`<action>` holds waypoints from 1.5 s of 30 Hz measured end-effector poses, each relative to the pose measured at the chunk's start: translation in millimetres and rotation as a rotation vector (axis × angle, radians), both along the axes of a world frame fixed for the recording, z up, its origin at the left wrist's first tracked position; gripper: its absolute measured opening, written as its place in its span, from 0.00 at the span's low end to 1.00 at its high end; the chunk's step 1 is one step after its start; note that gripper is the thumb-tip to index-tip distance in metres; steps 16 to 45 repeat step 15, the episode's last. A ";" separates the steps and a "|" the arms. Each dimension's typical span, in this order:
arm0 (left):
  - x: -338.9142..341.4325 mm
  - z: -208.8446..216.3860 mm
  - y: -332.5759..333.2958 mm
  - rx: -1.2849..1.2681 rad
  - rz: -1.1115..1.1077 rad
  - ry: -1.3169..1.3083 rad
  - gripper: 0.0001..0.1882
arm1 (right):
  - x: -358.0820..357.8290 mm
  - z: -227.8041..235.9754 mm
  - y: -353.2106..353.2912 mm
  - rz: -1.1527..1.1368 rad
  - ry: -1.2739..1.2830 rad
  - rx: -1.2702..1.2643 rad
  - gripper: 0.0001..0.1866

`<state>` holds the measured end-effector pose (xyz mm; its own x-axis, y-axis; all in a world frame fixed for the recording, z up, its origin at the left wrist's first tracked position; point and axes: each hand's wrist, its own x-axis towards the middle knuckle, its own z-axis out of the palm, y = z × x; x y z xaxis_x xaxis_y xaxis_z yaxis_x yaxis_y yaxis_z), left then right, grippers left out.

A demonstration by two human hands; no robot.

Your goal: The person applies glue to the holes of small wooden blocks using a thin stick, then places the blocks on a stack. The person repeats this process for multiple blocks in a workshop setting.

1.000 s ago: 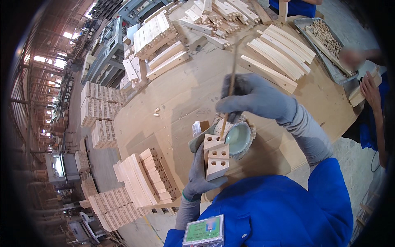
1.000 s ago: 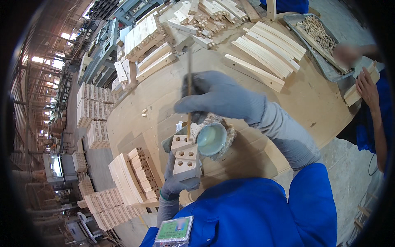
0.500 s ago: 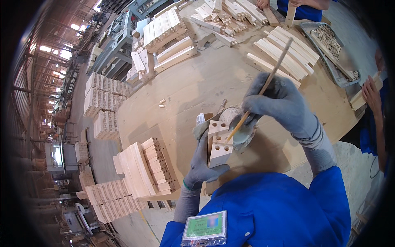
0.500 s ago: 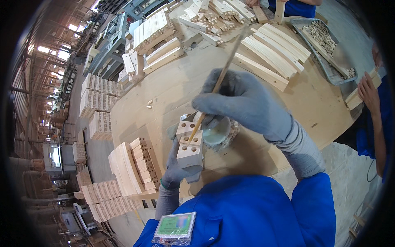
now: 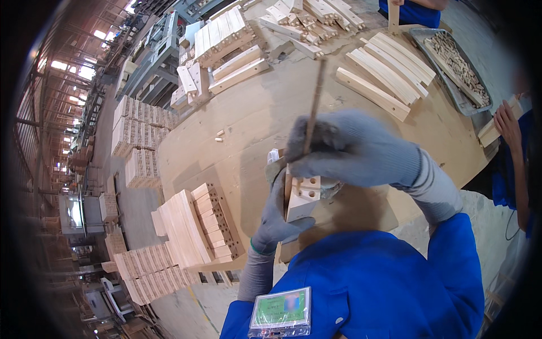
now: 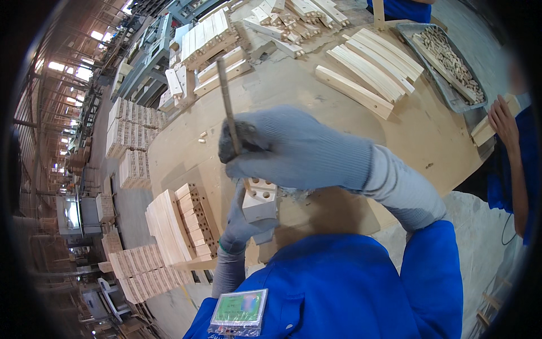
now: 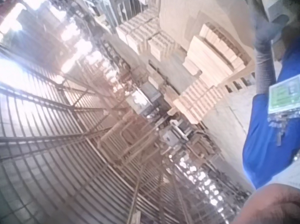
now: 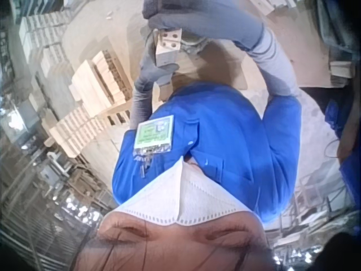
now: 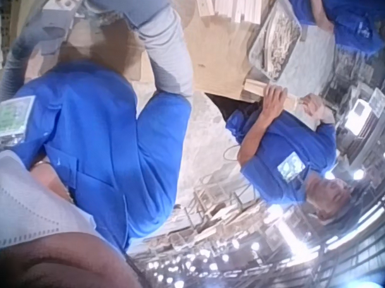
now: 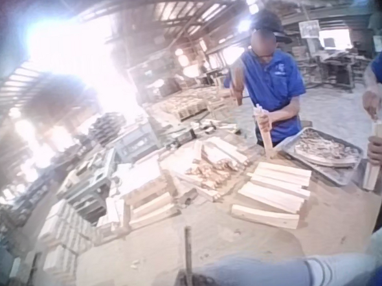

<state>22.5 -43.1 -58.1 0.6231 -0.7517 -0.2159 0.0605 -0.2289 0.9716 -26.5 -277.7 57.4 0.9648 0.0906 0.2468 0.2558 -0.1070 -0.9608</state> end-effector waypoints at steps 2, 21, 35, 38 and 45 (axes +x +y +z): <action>-3.9 11.2 -3.9 -0.036 0.050 0.126 0.59 | 5.4 1.6 -0.2 -0.027 -0.004 -0.043 0.13; -2.2 17.0 -6.7 -0.002 0.004 0.058 0.59 | 4.9 1.1 -7.5 -0.058 0.094 -0.084 0.16; -2.2 17.0 -6.7 -0.002 0.004 0.058 0.59 | 4.9 1.1 -7.5 -0.058 0.094 -0.084 0.16; -2.2 17.0 -6.7 -0.002 0.004 0.058 0.59 | 4.9 1.1 -7.5 -0.058 0.094 -0.084 0.16; -2.2 17.0 -6.7 -0.002 0.004 0.058 0.59 | 4.9 1.1 -7.5 -0.058 0.094 -0.084 0.16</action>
